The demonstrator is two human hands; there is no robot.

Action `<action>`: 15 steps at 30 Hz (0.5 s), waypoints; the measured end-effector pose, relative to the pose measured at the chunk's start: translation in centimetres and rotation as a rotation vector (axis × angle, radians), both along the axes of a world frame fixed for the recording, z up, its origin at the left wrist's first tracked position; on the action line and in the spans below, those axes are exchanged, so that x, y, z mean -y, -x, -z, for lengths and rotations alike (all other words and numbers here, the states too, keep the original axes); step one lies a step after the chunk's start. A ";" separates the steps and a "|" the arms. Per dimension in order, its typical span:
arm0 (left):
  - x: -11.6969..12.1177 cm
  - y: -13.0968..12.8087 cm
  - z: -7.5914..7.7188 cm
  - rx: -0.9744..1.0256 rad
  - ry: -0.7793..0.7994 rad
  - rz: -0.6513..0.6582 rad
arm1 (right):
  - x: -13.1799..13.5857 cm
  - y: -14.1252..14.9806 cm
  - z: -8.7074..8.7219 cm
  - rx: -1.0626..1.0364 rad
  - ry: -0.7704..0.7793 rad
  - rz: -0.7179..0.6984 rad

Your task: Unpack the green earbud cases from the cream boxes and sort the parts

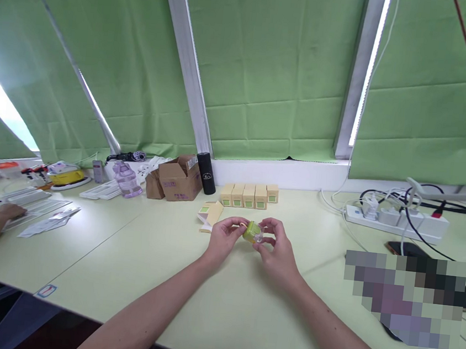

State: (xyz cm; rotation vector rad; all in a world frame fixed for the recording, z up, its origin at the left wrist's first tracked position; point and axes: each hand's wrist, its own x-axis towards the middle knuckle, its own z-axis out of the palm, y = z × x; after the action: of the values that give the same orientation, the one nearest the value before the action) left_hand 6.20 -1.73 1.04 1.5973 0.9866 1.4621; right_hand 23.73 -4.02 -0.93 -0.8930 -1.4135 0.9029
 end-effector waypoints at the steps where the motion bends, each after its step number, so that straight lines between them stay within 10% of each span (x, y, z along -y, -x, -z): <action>1: 0.1 0.0 0.0 -0.007 -0.005 -0.015 | 0.1 0.1 0.0 0.038 -0.006 -0.007; 15: 1.2 -0.2 0.0 -0.364 -0.067 -0.105 | -0.8 -0.3 1.1 0.335 -0.078 0.074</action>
State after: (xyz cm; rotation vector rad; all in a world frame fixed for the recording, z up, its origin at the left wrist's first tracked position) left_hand 6.41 -2.88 1.08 1.9298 1.2519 1.3090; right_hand 24.04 -3.22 -1.99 -1.0649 -1.6772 0.6569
